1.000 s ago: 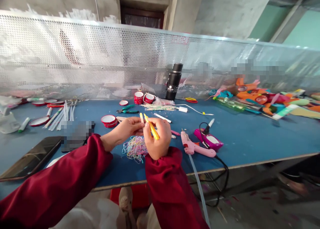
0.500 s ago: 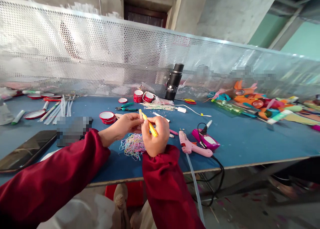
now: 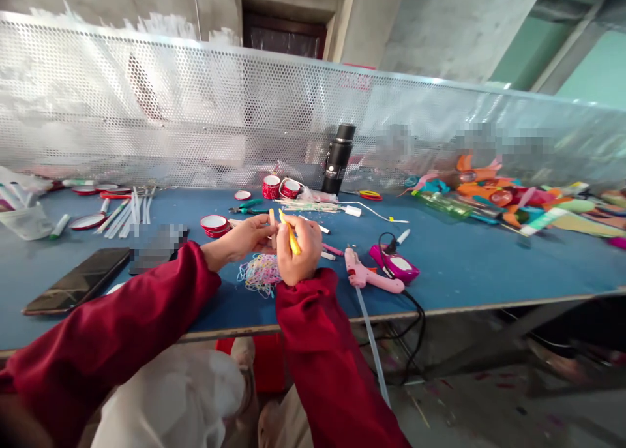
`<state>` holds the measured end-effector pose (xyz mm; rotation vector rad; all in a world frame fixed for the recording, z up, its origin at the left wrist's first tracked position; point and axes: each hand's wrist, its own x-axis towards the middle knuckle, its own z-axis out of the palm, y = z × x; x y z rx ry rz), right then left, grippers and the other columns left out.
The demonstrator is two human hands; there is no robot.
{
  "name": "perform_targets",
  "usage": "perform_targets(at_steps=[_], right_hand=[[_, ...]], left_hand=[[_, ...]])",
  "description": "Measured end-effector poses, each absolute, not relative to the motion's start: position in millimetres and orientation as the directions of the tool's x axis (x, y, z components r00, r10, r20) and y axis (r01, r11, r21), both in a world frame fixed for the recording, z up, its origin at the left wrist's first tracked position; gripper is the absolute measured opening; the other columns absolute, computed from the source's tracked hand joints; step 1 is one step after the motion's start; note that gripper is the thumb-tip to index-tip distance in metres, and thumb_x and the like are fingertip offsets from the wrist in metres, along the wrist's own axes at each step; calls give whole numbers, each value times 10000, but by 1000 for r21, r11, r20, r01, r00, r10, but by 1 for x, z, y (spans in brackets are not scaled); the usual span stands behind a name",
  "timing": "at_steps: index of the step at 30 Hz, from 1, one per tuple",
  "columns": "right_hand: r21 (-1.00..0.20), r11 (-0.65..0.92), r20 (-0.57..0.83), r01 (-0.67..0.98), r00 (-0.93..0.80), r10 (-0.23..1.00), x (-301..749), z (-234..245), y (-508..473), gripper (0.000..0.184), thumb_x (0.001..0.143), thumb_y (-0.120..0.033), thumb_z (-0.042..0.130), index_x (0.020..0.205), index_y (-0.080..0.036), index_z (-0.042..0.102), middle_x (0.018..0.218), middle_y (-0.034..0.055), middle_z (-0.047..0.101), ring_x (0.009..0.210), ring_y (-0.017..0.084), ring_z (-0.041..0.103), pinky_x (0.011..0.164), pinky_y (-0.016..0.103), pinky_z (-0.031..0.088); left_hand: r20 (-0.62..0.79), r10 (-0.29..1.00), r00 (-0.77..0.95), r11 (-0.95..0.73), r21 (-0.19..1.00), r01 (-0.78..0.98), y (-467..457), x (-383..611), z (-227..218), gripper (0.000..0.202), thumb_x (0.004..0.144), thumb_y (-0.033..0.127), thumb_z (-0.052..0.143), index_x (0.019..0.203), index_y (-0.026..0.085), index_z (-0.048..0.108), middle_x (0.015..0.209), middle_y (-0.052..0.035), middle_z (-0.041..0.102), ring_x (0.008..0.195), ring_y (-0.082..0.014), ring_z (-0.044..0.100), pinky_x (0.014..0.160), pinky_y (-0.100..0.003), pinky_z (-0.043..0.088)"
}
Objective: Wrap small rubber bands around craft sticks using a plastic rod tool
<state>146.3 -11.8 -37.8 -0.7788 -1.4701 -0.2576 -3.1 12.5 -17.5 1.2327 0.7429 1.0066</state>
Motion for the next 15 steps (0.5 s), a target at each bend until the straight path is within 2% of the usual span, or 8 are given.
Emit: perform_targets(at_steps=[8, 15], right_hand=[[-276, 701, 959, 657, 139, 247, 145, -38, -6, 68, 962, -267, 609, 929, -243, 663, 848, 49, 757, 808, 223, 700, 833, 400, 559], [-359, 709, 926, 607, 138, 351, 144, -42, -8, 83, 983, -296, 602, 963, -225, 642, 884, 55, 749, 826, 211, 704, 769, 352, 549]], left_hand=[[127, 913, 387, -39, 973, -229, 14, -2, -19, 336, 772, 307, 917, 945, 116, 703, 768, -18, 688, 684, -111, 675, 749, -267, 576], [130, 914, 384, -40, 972, -232, 12, -1, -17, 404, 683, 321, 957, 882, 132, 661, 750, 5, 675, 656, -107, 663, 705, -254, 572]])
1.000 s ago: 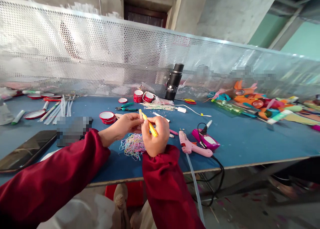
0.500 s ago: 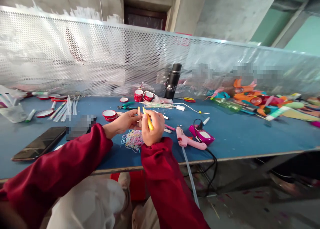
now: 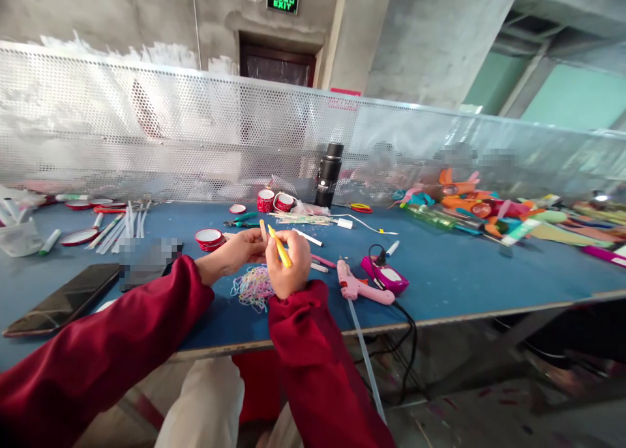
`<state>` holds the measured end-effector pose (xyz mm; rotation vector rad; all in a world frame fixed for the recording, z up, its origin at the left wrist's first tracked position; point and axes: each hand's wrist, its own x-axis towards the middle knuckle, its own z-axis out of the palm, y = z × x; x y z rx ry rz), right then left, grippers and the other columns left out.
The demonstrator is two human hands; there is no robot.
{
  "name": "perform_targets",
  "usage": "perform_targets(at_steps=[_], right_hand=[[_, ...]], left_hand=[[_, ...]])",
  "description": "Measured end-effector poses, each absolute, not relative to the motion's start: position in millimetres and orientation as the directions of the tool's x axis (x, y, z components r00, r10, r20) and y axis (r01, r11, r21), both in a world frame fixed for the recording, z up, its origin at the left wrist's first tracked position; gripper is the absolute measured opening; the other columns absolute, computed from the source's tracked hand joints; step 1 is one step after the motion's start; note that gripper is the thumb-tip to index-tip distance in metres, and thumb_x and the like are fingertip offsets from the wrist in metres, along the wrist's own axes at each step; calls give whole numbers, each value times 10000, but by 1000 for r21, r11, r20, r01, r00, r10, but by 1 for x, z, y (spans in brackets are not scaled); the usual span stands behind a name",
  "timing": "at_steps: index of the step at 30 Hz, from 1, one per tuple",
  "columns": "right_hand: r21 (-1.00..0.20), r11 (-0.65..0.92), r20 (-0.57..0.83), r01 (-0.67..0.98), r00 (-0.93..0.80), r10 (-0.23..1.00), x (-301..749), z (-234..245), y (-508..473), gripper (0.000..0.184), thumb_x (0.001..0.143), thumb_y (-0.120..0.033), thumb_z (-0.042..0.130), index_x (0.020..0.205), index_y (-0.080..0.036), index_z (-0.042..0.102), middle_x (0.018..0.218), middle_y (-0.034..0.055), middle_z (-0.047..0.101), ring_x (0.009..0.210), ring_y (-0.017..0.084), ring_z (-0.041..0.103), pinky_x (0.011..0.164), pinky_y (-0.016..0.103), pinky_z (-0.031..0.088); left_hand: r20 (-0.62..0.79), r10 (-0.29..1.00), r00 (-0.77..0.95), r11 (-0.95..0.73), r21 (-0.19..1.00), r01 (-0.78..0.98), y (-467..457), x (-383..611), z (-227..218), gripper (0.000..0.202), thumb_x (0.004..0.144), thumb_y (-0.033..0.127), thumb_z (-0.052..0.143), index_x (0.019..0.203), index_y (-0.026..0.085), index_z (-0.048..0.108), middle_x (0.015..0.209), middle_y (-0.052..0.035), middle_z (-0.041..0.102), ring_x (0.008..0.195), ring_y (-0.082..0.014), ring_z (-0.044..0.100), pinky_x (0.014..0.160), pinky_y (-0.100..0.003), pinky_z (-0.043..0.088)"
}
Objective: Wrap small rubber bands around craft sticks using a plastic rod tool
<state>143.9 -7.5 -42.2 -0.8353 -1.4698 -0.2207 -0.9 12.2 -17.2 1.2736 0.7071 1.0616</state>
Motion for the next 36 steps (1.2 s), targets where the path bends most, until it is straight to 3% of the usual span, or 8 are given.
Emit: perform_targets(at_steps=[4, 9, 18, 25, 36], right_hand=[[-281, 719, 951, 635, 85, 297, 143, -41, -8, 77, 977, -280, 609, 926, -231, 639, 853, 47, 749, 790, 207, 694, 750, 348, 530], [-168, 703, 983, 691, 66, 170, 143, -39, -6, 68, 958, -242, 634, 891, -238, 632, 794, 31, 732, 774, 216, 684, 773, 366, 511], [-145, 703, 988, 697, 66, 138, 143, -38, -9, 89, 964, -225, 637, 886, -242, 597, 772, 20, 704, 762, 213, 657, 781, 378, 487], [-123, 706, 991, 698, 43, 130, 142, -37, -11, 86, 967, -199, 627, 896, -233, 591, 786, 30, 718, 776, 209, 659, 799, 381, 494], [-173, 717, 981, 675, 56, 184, 142, -38, -10, 99, 982, -236, 620, 923, -305, 579, 806, 46, 726, 789, 256, 668, 799, 445, 509]], left_hand=[[147, 913, 379, -57, 969, -240, 11, 3, -16, 496, 619, 313, 984, 966, 142, 674, 762, 2, 704, 644, -120, 668, 680, -262, 572], [181, 899, 399, -97, 970, -222, 9, 5, -17, 510, 634, 315, 972, 1033, 124, 717, 857, -50, 757, 689, -143, 698, 707, -279, 573], [196, 883, 427, -114, 971, -210, 10, 5, -22, 494, 608, 323, 970, 996, 115, 746, 902, -83, 759, 798, -195, 718, 758, -309, 562], [214, 883, 419, -121, 964, -238, 12, 6, -25, 454, 595, 291, 961, 945, 121, 727, 851, -52, 735, 711, -144, 664, 697, -274, 534], [208, 880, 426, -116, 966, -233, 13, 6, -26, 416, 604, 258, 947, 915, 125, 705, 835, -47, 746, 716, -154, 688, 721, -295, 561]])
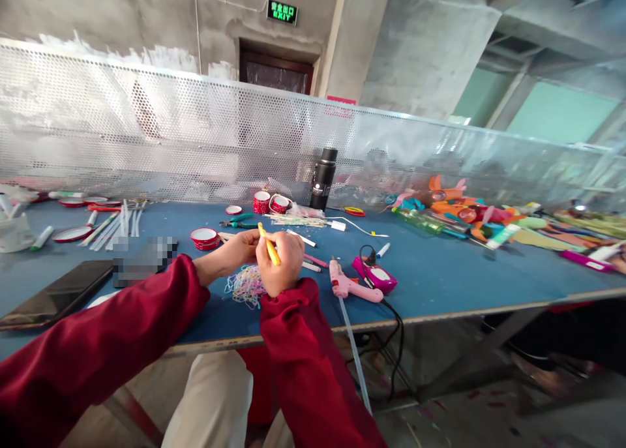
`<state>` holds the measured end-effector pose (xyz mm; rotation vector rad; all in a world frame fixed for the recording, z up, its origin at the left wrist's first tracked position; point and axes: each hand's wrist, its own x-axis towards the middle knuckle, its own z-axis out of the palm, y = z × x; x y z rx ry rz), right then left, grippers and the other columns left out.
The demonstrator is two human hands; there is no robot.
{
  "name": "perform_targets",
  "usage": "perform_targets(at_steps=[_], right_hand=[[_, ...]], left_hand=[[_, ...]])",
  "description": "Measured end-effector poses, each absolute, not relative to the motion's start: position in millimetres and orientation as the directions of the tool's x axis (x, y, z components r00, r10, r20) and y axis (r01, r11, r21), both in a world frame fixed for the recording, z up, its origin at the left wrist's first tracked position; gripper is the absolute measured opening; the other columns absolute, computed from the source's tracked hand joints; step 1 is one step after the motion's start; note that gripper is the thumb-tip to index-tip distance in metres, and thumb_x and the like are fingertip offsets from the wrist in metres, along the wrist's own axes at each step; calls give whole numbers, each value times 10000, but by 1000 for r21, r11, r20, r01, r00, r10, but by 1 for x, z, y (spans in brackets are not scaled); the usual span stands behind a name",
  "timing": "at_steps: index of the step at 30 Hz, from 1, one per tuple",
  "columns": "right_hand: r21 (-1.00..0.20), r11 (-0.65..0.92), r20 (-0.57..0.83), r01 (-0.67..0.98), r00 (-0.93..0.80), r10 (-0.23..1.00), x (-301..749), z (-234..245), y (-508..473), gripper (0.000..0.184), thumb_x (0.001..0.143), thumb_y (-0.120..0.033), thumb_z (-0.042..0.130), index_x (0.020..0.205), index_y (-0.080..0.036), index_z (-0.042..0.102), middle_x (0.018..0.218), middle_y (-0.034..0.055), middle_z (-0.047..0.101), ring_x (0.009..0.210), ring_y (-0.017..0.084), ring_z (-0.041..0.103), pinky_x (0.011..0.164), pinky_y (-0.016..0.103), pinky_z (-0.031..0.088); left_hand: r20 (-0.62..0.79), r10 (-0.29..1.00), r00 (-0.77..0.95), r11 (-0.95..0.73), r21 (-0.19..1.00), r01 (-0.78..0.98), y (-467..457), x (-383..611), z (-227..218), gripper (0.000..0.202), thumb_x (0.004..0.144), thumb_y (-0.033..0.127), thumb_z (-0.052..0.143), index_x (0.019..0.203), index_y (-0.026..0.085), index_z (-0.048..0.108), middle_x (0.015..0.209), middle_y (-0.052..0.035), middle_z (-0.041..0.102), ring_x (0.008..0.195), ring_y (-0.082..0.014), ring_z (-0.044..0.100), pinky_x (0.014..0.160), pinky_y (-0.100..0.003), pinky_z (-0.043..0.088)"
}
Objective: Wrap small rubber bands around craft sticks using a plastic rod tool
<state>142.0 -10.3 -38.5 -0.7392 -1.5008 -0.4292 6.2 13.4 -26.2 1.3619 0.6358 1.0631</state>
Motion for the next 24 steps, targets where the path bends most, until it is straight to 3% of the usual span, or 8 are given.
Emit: perform_targets(at_steps=[9, 15, 24], right_hand=[[-187, 691, 981, 698, 90, 175, 143, -39, -9, 83, 978, -230, 624, 899, -235, 600, 794, 37, 719, 777, 220, 661, 812, 392, 483], [-174, 696, 983, 696, 74, 170, 142, -39, -10, 86, 978, -236, 621, 892, -233, 619, 792, 29, 719, 785, 210, 664, 828, 376, 478], [-182, 692, 981, 698, 80, 176, 143, -40, -8, 79, 958, -228, 641, 885, -248, 618, 796, 24, 727, 783, 217, 670, 836, 388, 491]], left_hand=[[203, 879, 432, -111, 967, -230, 12, 6, -24, 383, 632, 266, 949, 893, 129, 705, 812, -38, 736, 683, -130, 671, 686, -255, 537], [190, 885, 425, -116, 974, -194, 9, 7, -21, 418, 668, 263, 928, 1013, 121, 738, 872, -70, 753, 772, -179, 710, 735, -295, 555], [170, 889, 425, -96, 977, -192, 8, 6, -19, 456, 621, 269, 951, 997, 116, 742, 926, -86, 769, 816, -201, 724, 756, -312, 578]])
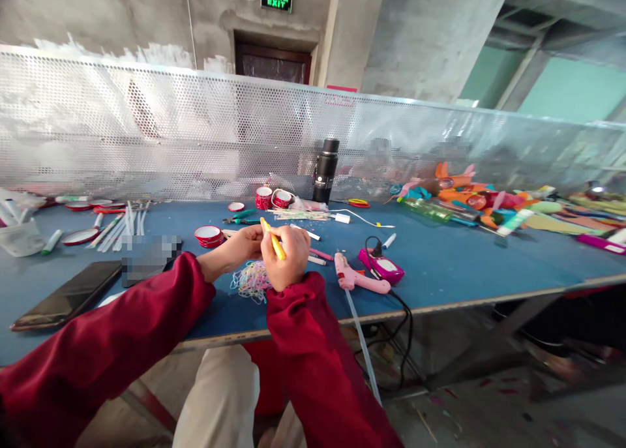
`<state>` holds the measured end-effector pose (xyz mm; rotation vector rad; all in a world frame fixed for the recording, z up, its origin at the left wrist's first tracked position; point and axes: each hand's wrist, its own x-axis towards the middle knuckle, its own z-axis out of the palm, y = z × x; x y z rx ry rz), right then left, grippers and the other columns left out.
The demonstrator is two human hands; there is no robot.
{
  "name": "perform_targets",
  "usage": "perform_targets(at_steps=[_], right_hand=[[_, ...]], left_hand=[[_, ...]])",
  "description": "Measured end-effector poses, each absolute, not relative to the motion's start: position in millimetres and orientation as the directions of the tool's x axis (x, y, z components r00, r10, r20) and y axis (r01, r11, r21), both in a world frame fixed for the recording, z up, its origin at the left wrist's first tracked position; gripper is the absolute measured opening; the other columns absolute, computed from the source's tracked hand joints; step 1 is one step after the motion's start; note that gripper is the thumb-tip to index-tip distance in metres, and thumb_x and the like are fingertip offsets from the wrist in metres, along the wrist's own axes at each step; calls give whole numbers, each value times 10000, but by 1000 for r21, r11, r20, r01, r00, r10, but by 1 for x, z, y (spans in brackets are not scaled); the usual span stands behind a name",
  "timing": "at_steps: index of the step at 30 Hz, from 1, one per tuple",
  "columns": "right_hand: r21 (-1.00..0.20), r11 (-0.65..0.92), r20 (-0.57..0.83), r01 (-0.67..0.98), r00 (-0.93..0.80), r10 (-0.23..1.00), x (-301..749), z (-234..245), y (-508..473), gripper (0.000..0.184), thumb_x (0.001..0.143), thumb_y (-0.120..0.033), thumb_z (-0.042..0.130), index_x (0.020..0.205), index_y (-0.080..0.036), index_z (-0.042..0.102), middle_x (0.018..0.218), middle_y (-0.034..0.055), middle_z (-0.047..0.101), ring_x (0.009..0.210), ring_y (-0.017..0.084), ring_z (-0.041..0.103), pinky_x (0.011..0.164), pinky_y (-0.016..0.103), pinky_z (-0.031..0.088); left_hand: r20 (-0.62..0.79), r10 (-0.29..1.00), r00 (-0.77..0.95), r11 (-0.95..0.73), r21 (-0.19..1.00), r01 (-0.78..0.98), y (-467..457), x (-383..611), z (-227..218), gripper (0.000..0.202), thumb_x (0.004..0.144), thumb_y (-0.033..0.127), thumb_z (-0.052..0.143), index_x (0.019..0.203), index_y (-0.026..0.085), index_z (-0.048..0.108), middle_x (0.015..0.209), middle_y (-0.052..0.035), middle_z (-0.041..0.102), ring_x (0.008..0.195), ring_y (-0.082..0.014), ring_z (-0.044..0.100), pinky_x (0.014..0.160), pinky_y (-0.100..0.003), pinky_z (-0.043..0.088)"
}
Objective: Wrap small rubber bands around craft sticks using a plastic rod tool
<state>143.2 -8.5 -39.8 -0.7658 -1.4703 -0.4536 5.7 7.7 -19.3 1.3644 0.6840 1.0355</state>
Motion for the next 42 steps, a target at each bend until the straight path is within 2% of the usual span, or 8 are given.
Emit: perform_targets(at_steps=[5, 9, 15, 20, 26, 32, 42], right_hand=[[-204, 688, 976, 696, 89, 200, 144, -40, -9, 82, 951, -230, 634, 875, -252, 611, 799, 30, 729, 787, 225, 668, 834, 400, 491], [-196, 697, 977, 689, 76, 200, 143, -40, -10, 81, 956, -225, 632, 882, -252, 612, 792, 22, 720, 786, 219, 666, 829, 391, 485], [-164, 693, 982, 702, 48, 183, 144, -39, -8, 84, 967, -225, 635, 887, -246, 618, 785, 16, 720, 781, 215, 660, 808, 376, 470], [-195, 680, 977, 707, 78, 199, 144, -40, -7, 83, 973, -240, 624, 890, -248, 622, 794, 24, 721, 790, 218, 659, 828, 386, 474], [-174, 692, 979, 700, 47, 199, 144, -40, -7, 72, 966, -235, 633, 896, -250, 626, 788, 22, 719, 789, 220, 665, 809, 383, 481], [-197, 688, 976, 698, 70, 208, 144, -41, -6, 79, 975, -241, 620, 897, -252, 630, 808, 32, 725, 797, 224, 668, 820, 393, 493], [-196, 685, 976, 701, 69, 208, 144, -41, -6, 84, 976, -248, 624, 892, -250, 626, 803, 29, 722, 797, 221, 664, 813, 386, 488]], left_hand=[[176, 886, 429, -101, 976, -193, 7, 5, -20, 380, 633, 268, 937, 900, 128, 706, 887, -74, 759, 815, -209, 734, 764, -331, 591], [178, 882, 436, -99, 975, -198, 7, 6, -21, 437, 611, 277, 950, 945, 122, 716, 918, -86, 768, 839, -219, 741, 773, -338, 592], [183, 884, 431, -106, 975, -196, 9, 6, -22, 432, 613, 276, 950, 951, 124, 728, 921, -77, 771, 791, -184, 724, 745, -303, 582], [173, 894, 413, -100, 976, -191, 9, 7, -22, 377, 621, 251, 940, 887, 124, 706, 880, -64, 760, 726, -156, 698, 722, -296, 577], [187, 880, 436, -114, 976, -187, 7, 7, -20, 399, 651, 263, 932, 968, 124, 734, 879, -67, 760, 749, -168, 710, 738, -307, 580], [199, 877, 438, -127, 974, -189, 7, 7, -20, 402, 671, 267, 935, 990, 134, 728, 791, -38, 745, 680, -142, 690, 685, -265, 557], [192, 880, 435, -125, 976, -178, 8, 8, -21, 412, 680, 267, 927, 1016, 125, 735, 823, -55, 754, 728, -167, 716, 717, -292, 575]])
